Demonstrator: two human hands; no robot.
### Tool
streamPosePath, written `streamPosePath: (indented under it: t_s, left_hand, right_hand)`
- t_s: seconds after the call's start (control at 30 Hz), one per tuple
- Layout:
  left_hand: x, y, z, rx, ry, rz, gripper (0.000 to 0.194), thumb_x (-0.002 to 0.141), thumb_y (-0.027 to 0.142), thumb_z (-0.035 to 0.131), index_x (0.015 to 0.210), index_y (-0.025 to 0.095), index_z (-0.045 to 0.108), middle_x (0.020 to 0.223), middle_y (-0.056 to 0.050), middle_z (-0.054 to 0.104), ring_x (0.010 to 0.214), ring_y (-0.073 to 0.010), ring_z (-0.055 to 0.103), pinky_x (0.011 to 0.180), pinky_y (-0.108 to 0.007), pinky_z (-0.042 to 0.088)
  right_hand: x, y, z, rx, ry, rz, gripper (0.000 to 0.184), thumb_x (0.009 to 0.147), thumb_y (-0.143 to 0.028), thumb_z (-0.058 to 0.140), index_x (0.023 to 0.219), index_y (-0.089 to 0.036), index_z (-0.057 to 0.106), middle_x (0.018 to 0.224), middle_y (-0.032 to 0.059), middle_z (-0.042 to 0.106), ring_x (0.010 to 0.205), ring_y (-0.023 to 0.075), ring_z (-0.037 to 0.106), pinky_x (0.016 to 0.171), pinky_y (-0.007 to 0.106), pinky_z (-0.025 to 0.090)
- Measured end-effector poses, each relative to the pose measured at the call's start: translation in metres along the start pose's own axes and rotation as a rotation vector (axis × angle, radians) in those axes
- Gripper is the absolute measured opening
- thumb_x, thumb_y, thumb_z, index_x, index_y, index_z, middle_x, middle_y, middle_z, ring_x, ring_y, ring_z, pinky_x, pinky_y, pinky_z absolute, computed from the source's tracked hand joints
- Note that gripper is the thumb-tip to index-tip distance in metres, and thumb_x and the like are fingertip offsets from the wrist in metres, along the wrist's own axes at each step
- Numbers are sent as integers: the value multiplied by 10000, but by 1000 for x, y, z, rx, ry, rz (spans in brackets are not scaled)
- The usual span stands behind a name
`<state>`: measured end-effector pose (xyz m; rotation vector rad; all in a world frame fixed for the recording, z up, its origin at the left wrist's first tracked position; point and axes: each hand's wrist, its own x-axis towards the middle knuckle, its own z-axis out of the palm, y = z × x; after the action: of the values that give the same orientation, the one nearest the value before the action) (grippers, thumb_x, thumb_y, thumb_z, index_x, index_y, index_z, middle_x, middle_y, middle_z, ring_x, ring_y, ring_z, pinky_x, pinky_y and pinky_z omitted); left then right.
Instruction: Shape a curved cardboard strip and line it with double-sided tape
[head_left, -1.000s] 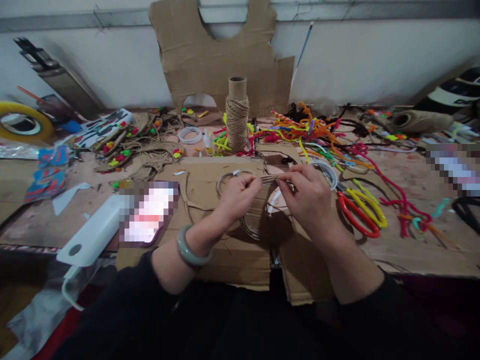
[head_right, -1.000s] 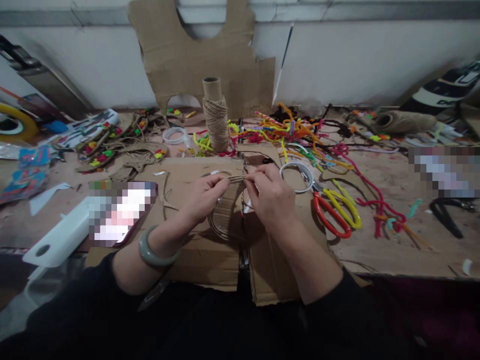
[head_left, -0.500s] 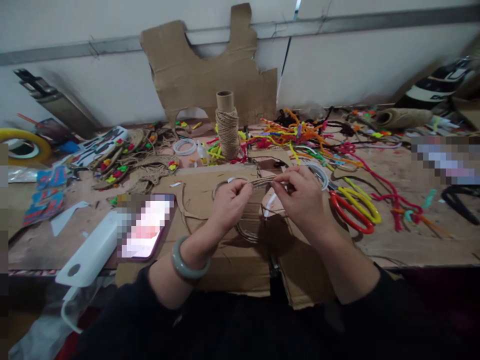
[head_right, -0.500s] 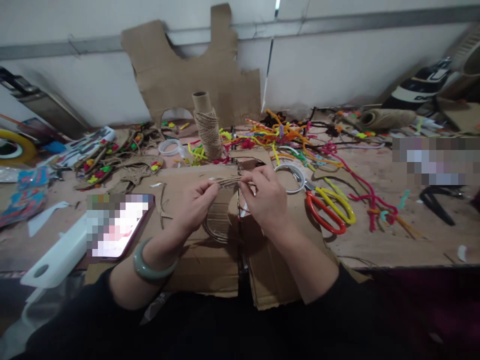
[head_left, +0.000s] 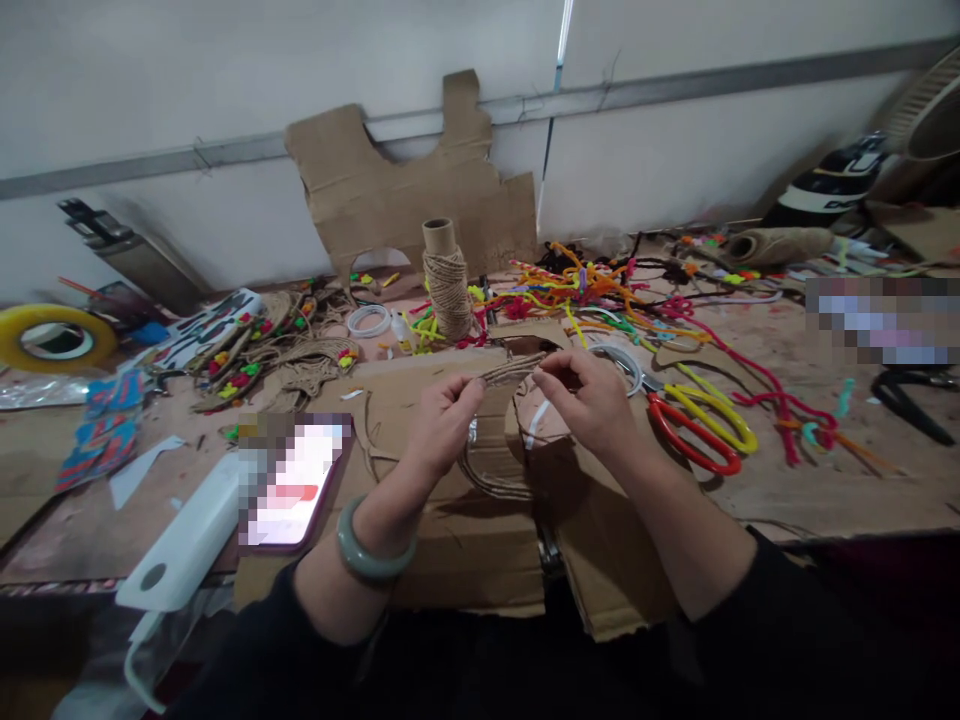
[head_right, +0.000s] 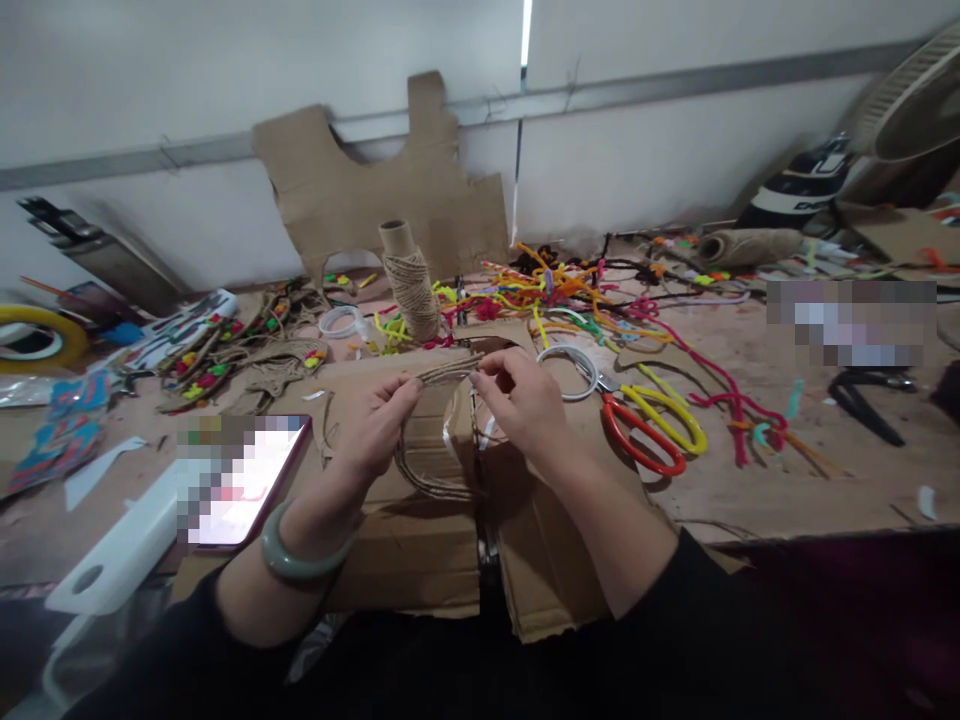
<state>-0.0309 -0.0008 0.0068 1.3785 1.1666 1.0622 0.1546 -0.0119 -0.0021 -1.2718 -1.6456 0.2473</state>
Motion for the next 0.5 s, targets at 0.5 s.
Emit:
streamPosePath:
  t_s: [0.5]
  left_hand:
    - [-2, -11, 10, -123, -19, -59, 248, 757, 413, 591, 710, 170, 606, 646, 4, 567, 623, -115, 504, 576, -244, 423]
  right_hand:
    - [9, 7, 5, 454, -266, 294, 252, 748, -441, 604, 724, -191, 590, 659, -3, 583, 615, 129, 503, 586, 272, 412]
